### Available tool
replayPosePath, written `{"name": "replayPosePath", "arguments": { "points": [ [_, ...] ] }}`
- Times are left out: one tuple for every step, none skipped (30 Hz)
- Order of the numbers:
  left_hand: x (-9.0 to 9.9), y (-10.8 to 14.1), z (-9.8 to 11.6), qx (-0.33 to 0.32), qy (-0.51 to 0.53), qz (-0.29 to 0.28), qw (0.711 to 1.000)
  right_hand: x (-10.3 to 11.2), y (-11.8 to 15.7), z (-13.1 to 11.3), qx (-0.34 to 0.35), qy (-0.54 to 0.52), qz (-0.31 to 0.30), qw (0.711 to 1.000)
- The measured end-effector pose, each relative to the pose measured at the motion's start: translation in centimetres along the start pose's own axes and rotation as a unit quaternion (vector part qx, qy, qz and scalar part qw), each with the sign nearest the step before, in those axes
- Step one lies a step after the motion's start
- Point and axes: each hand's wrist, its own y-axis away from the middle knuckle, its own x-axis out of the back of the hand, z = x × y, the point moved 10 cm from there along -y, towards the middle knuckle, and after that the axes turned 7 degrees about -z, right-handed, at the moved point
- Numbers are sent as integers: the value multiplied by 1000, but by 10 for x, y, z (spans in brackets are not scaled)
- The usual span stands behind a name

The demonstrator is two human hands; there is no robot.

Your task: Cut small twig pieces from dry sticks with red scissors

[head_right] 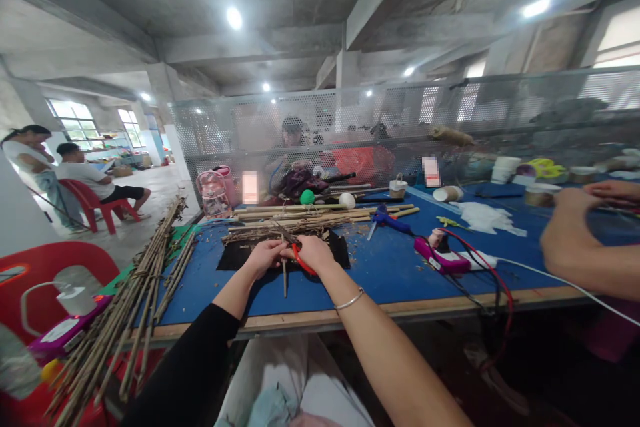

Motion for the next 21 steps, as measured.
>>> {"name": "replayPosePath", "arguments": {
  "points": [
    [0, 0, -1, 1, 4, -2, 1000, 0, 0, 0, 0, 0, 0, 1000],
    [0, -1, -1, 3, 9, -2, 1000, 0, 0, 1, -4, 2, 0, 1000],
    [0, -1, -2, 5, 14, -4, 1000, 0, 1, 2, -9, 6, 2, 1000],
    [-1, -1, -3, 8, 20, -7, 1000, 1, 1, 3, -15, 10, 6, 1000],
    [-1, -1, -4, 10, 26, -11, 1000, 3, 2, 3, -20, 14, 11, 1000],
    [-2, -1, -4, 11, 31, -15, 999, 4, 3, 3, -23, 16, 15, 999],
    [-2, -1, -4, 12, 34, -18, 999, 5, 3, 3, -24, 16, 18, 999],
    [-2, -1, -4, 12, 35, -19, 999, 6, 4, 2, -21, 12, 20, 1000],
    [-2, -1, -4, 12, 35, -19, 999, 6, 4, 1, -15, 7, 21, 1000],
    [-2, 0, -3, 11, 35, -18, 999, 6, 4, -1, -7, 1, 23, 1000],
    [-2, 0, -3, 11, 34, -18, 999, 7, 4, -3, 3, -5, 26, 1000],
    [-3, 0, -2, 11, 34, -19, 999, 7, 4, -4, 12, -10, 30, 999],
    [-3, 1, -2, 10, 34, -19, 999, 8, 3, -6, 20, -15, 33, 999],
    [-3, 1, -1, 10, 35, -19, 999, 8, 3, -6, 25, -19, 35, 999],
    [-4, 1, -1, 10, 35, -19, 999, 8, 2, -6, 26, -23, 36, 999],
    [-4, 1, -1, 11, 36, -18, 999, 7, 1, -5, 22, -25, 35, 999],
    [-4, 1, -1, 10, 37, -19, 999, 7, 0, -4, 17, -27, 35, 999],
    [-4, 1, -1, 9, 38, -20, 999, 6, 0, -3, 13, -27, 34, 999],
    [-5, 1, -1, 7, 40, -23, 999, 6, 0, -2, 10, -26, 33, 999],
    [-5, 0, -1, 6, 42, -25, 999, 6, 0, -2, 8, -25, 33, 999],
    [-5, 0, -1, 5, 44, -27, 999, 6, 0, -2, 7, -25, 32, 999]
  ]
}}
